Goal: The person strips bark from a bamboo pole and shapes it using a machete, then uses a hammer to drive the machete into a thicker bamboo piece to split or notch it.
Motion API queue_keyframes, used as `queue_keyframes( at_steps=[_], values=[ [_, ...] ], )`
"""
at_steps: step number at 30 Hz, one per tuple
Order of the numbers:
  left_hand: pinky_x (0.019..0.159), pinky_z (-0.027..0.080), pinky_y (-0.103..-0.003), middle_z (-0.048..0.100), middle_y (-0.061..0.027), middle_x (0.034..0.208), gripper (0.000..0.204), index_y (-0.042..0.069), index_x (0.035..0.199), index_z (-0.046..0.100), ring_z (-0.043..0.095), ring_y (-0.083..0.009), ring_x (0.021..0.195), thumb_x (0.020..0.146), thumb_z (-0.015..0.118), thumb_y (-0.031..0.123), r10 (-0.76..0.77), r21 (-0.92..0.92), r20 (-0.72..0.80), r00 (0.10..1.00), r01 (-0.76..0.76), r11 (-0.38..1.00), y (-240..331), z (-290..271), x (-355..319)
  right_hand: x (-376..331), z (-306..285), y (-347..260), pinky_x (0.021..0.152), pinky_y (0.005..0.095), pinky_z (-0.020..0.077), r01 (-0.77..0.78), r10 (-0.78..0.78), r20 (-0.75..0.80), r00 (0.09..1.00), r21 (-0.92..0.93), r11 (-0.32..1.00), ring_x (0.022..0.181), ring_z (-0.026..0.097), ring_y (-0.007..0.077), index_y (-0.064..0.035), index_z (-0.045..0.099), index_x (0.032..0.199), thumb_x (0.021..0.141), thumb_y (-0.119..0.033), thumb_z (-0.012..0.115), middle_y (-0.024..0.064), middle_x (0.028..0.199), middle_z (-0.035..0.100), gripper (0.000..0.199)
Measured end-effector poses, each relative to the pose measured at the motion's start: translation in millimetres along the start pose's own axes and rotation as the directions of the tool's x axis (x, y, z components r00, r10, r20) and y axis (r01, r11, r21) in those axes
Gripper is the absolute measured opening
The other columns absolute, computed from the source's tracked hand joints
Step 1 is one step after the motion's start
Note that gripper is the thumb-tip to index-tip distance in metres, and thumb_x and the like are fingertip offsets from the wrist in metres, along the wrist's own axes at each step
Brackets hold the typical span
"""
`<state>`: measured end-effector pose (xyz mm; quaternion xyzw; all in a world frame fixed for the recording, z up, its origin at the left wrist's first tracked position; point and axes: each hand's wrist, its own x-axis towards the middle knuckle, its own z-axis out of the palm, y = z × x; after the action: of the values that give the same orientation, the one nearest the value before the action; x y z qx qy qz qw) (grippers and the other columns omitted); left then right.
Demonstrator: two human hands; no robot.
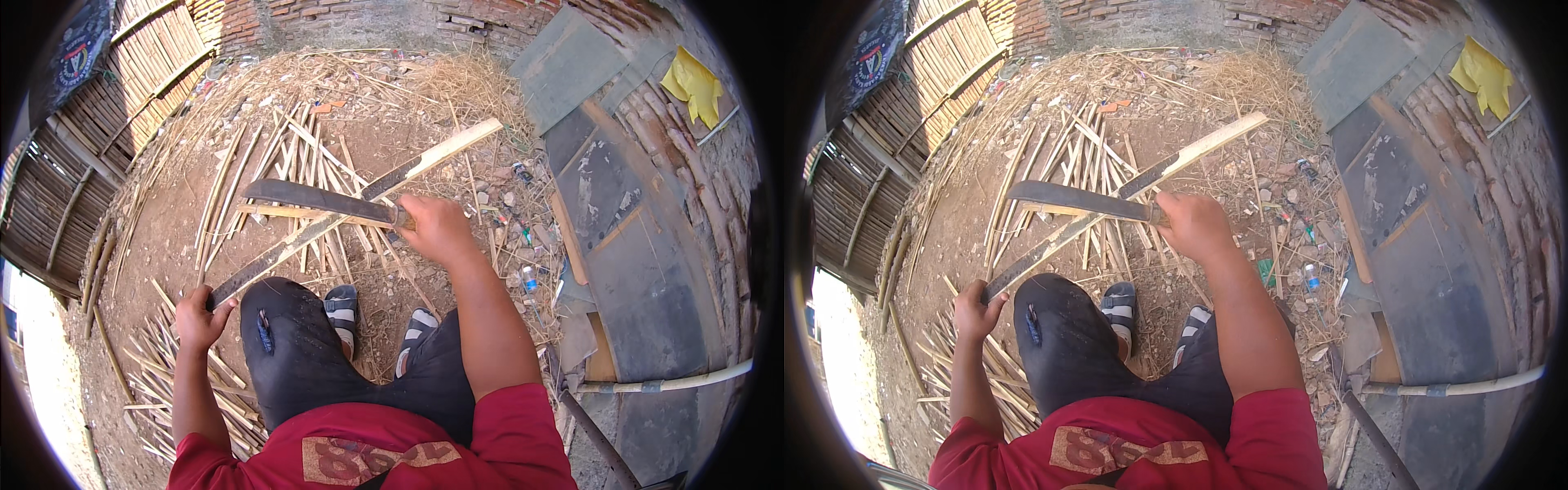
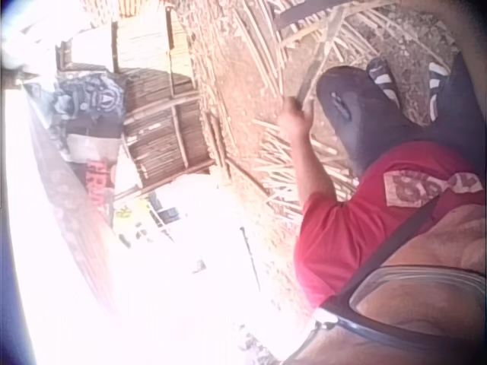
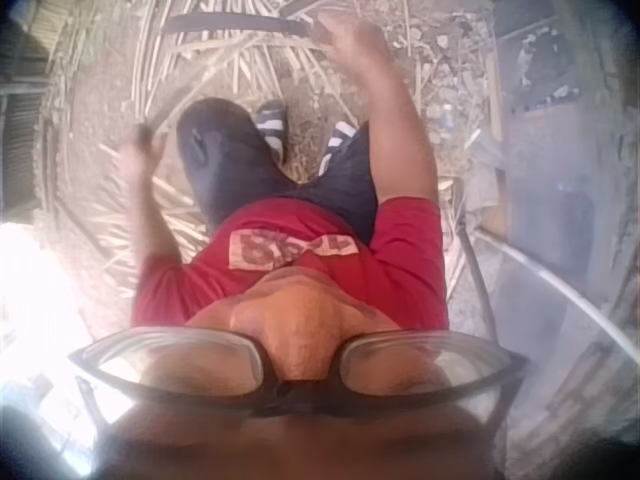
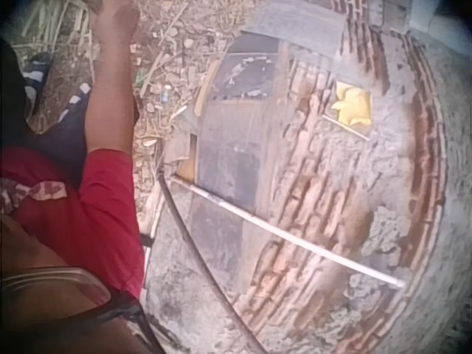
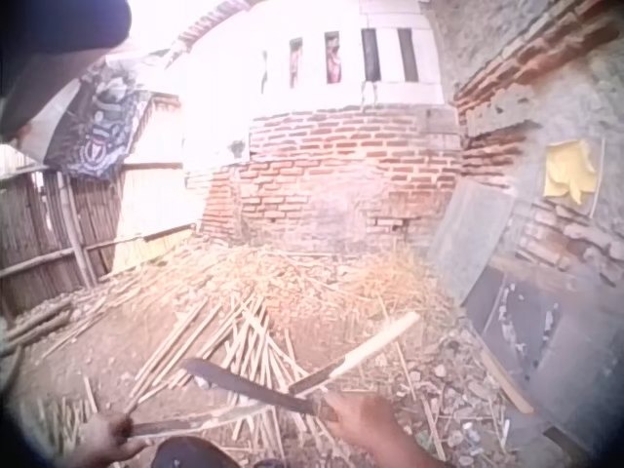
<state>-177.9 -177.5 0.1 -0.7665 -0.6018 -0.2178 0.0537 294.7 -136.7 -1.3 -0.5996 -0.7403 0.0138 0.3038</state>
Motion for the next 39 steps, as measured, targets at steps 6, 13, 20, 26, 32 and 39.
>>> queue_keyframes(
  at_steps=[6, 13, 20, 26, 32, 39],
  values=[
    [0.057, 0.046, -0.045, 0.058, -0.0172, 0.065, 0.058, 0.001, 0.081, 0.062, 0.059, -0.0384, 0.059, 0.078, 0.084, 0.054, -0.059, -0.023, 0.066, 0.996, 0.061, 0.998, -6, -3, 1, -7, 3, 84, 0.078, 0.0452, 0.055, -0.377, 0.436, -0.091, 0.895, 0.365, 0.851, 0.09, 0.07, 0.0403, -0.0019, 0.068, 0.114, 0.088, -0.036, 0.079, 0.0207, 0.096, 0.072, 0.044],
    [0.058, 0.047, -0.046, 0.059, -0.0184, 0.066, 0.057, 0.0, 0.084, 0.062, 0.06, -0.0397, 0.061, 0.082, 0.079, 0.055, -0.027, -0.105, 0.115, 0.993, 0.039, 0.994, 12, 4, 10, 2, -12, 6, 0.077, 0.0491, 0.0547, -0.303, 0.287, 0.224, 0.931, 0.04, 0.952, 0.091, 0.071, 0.041, -0.0084, 0.068, 0.119, 0.088, -0.042, 0.078, 0.021, 0.093, 0.072, 0.047],
    [0.058, 0.049, -0.046, 0.063, -0.018, 0.072, 0.047, 0.001, 0.089, 0.064, 0.063, -0.0393, 0.064, 0.085, 0.08, 0.046, 0.071, 0.025, -0.13, 0.989, -0.068, 0.997, 18, 2, 19, -6, -30, 30, 0.078, 0.0493, 0.0555, -0.283, 0.286, 0.135, 0.949, -0.039, 0.958, 0.093, 0.071, 0.0383, -0.0124, 0.07, 0.117, 0.088, -0.039, 0.078, 0.0174, 0.095, 0.073, 0.041],
    [0.058, 0.049, -0.045, 0.061, -0.0127, 0.072, 0.043, 0.006, 0.091, 0.062, 0.063, -0.0349, 0.063, 0.086, 0.08, 0.045, 0.183, 0.136, -0.255, 0.949, -0.152, 0.979, 11, 5, 18, -5, -38, 5, 0.078, 0.0499, 0.0553, -0.239, 0.246, 0.113, 0.962, -0.073, 0.968, 0.093, 0.07, 0.0395, -0.0101, 0.069, 0.112, 0.085, -0.037, 0.08, 0.0177, 0.095, 0.072, 0.04],
    [0.059, 0.048, -0.044, 0.062, -0.0109, 0.075, 0.045, 0.007, 0.091, 0.062, 0.063, -0.0336, 0.065, 0.085, 0.079, 0.049, 0.262, 0.256, -0.295, 0.919, -0.188, 0.948, 6, 4, 15, -10, -34, 27, 0.075, 0.0478, 0.0547, -0.184, 0.184, 0.011, 0.983, -0.001, 0.983, 0.087, 0.07, 0.0409, -0.006, 0.069, 0.112, 0.085, -0.036, 0.081, 0.0208, 0.091, 0.072, 0.043],
    [0.06, 0.048, -0.045, 0.06, -0.0115, 0.077, 0.042, 0.005, 0.093, 0.061, 0.061, -0.0348, 0.067, 0.086, 0.08, 0.042, 0.256, 0.257, -0.28, 0.925, -0.184, 0.949, -5, 5, 11, -10, -41, 37, 0.071, 0.0493, 0.0525, -0.328, 0.328, -0.012, 0.945, 0.01, 0.945, 0.08, 0.069, 0.0416, -0.0034, 0.068, 0.107, 0.085, -0.038, 0.081, 0.0216, 0.082, 0.07, 0.044]
  ],
)
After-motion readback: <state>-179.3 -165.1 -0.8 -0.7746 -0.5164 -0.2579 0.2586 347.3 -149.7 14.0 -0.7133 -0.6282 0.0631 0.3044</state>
